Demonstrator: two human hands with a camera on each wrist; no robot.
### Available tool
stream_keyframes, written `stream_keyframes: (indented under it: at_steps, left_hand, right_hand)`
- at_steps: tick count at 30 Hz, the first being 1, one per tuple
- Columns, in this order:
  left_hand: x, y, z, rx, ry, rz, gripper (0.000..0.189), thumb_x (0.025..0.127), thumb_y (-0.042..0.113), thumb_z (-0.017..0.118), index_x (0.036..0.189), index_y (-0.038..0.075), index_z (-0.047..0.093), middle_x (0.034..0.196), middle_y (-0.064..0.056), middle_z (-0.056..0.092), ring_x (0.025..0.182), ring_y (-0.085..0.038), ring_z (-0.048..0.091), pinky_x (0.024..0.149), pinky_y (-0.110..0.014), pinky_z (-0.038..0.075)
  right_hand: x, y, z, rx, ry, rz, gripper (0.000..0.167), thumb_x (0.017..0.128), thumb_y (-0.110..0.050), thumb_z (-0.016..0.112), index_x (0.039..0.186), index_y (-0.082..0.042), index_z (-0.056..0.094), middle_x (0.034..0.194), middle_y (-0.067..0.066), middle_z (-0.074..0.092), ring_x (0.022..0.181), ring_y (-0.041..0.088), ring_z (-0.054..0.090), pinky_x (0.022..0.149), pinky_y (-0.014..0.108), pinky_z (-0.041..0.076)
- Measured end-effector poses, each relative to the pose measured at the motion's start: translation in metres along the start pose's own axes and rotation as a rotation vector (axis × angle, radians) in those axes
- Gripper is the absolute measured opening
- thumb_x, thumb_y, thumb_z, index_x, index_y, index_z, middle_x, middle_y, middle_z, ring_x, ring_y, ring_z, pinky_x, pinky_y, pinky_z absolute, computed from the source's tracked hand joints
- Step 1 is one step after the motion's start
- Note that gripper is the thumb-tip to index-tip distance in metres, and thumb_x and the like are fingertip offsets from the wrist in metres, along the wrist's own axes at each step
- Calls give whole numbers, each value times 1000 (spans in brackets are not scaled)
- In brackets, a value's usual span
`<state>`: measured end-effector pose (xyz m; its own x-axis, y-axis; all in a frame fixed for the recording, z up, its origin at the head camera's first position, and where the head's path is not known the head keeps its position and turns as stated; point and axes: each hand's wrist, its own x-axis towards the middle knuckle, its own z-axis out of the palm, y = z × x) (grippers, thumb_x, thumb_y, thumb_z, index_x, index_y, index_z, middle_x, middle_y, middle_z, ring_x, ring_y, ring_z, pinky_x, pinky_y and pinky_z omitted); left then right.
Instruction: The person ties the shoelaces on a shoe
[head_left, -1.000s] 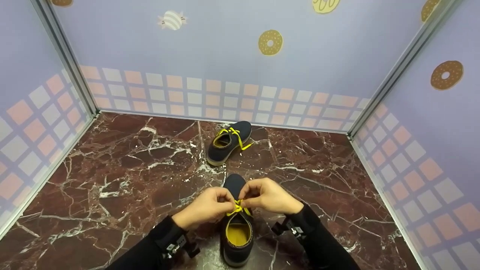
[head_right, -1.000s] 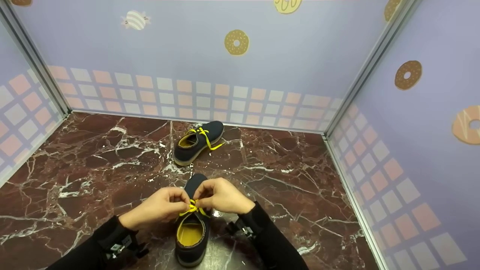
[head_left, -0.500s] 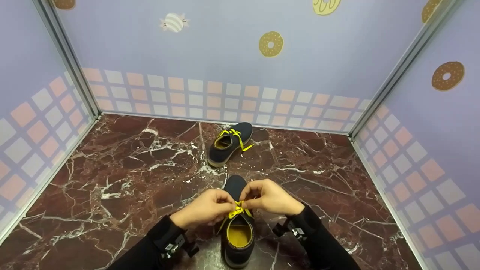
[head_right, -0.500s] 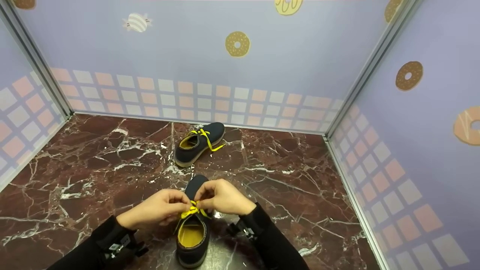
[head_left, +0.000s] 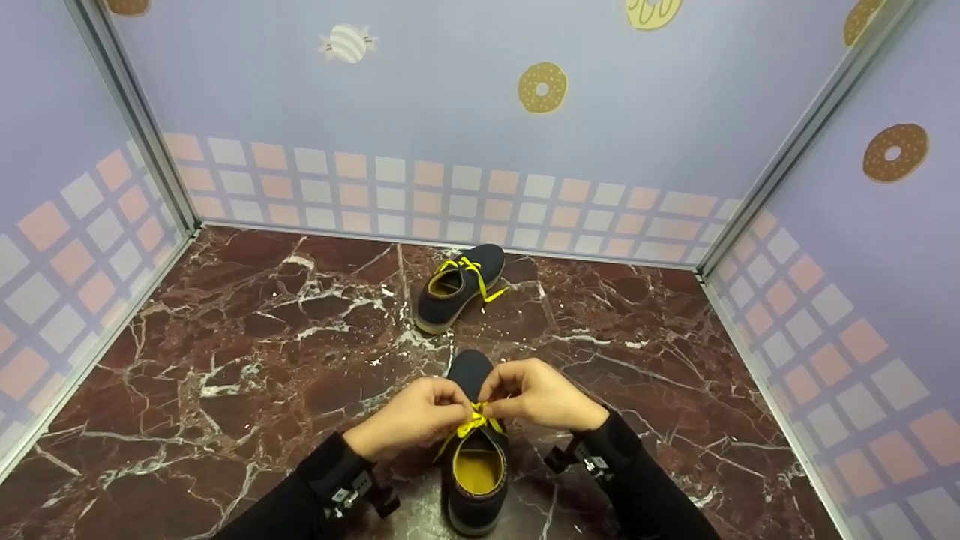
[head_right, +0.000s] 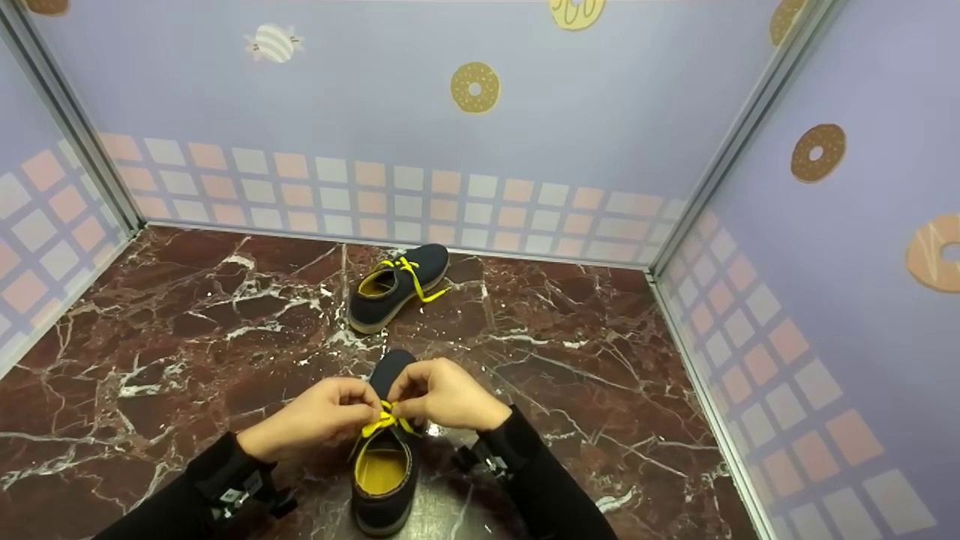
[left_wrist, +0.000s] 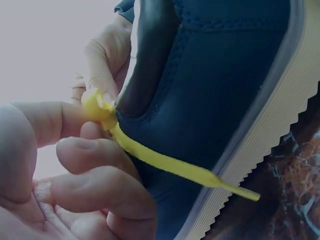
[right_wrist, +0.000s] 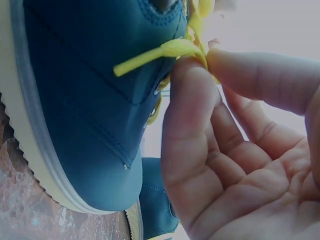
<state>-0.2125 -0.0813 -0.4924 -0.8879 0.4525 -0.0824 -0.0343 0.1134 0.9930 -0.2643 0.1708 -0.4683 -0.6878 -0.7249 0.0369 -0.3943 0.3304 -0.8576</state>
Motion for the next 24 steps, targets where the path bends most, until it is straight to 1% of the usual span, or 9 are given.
stream_keyframes:
  at_steps: [2,7,12,16,19,24]
  left_hand:
    - [0,-1,1,-31,4,-16,11,96,7,74,100,-3,76,72,2,62,53,-5,44,47,-16,36]
    - [2,1,0,-71,11,-43,8,97,7,74,97,-1,76,68,3,59,51,-4,41,46,-16,34]
    - [4,1,1,-125,12,-60,7,94,6,73,91,0,75,64,4,53,49,-3,37,44,-16,29]
    - [4,-1,1,-173,2,-87,8,94,7,73,90,1,76,63,4,53,48,-3,34,42,-16,25]
    - [3,-2,1,-197,-1,-104,9,96,8,75,92,0,77,63,4,54,46,-2,33,41,-16,24]
    - [2,-1,1,-203,3,-111,10,95,9,75,93,-1,78,63,3,56,46,-2,34,41,-16,25]
  right_hand:
    - [-1,1,0,-1,-1,0,9,97,-13,87,104,-11,82,94,0,80,82,14,71,72,22,55]
    - [0,-1,-2,-9,-1,-13,9,98,-14,86,105,-11,82,95,1,81,81,14,71,72,22,56]
    - [0,-1,-4,-15,5,-18,8,97,-14,86,104,-12,83,96,4,81,80,12,71,72,22,56]
    - [0,0,-3,-17,-2,-3,7,98,-15,86,104,-13,83,96,2,81,80,10,71,71,21,56]
    - [-1,0,-2,-14,-6,9,7,98,-14,86,104,-14,84,96,1,82,79,10,71,70,21,56]
    - [-3,-5,-1,-7,2,10,11,96,-10,86,107,-12,83,94,0,81,78,11,71,68,21,56]
